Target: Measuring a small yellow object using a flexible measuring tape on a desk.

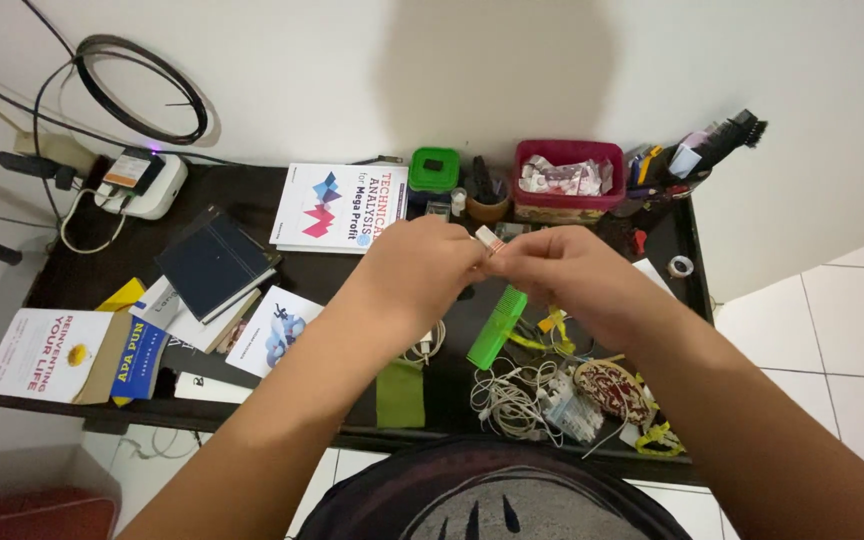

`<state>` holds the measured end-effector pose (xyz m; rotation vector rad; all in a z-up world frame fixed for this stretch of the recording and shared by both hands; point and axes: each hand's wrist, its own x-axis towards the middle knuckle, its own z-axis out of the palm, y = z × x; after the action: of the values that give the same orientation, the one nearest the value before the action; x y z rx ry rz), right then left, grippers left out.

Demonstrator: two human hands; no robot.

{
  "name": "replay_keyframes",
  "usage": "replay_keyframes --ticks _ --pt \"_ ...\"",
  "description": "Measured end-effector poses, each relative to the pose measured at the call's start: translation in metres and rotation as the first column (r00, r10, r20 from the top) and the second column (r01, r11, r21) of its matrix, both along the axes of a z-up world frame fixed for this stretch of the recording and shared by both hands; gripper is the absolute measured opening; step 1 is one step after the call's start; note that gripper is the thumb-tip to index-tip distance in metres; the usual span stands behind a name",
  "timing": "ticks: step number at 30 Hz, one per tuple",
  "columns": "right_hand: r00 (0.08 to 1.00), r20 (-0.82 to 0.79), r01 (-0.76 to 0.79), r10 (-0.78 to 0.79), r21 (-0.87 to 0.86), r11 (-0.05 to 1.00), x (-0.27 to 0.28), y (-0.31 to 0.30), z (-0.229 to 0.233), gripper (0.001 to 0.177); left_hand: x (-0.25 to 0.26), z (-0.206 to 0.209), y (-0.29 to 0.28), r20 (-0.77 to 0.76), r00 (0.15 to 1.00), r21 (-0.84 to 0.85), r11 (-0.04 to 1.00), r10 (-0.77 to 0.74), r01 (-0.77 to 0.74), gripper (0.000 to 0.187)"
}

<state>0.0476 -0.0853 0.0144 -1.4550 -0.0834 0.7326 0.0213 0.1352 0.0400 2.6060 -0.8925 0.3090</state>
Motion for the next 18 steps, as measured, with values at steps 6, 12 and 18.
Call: replay_keyframes --ticks 6,12,18 --pt "0.993 0.11 -0.023 0.035 -0.111 0.994 -0.01 0.017 0.004 0.018 -0.004 0.015 -0.001 -0.048 0.998 0.285 0.958 0.043 -0.028 0.015" --pt "0.997 0.071 -0.024 0.027 -0.037 0.999 -0.009 0.018 -0.017 0.016 -0.007 0.008 0.01 -0.129 0.991 0.036 0.999 0.02 -0.016 0.013" --pt "0.972 -0.217 0.153 -0.088 0.307 0.939 -0.01 0.02 -0.007 0.01 -0.018 0.033 0.005 -0.362 0.932 -0.392 0.902 0.031 -0.182 0.016"
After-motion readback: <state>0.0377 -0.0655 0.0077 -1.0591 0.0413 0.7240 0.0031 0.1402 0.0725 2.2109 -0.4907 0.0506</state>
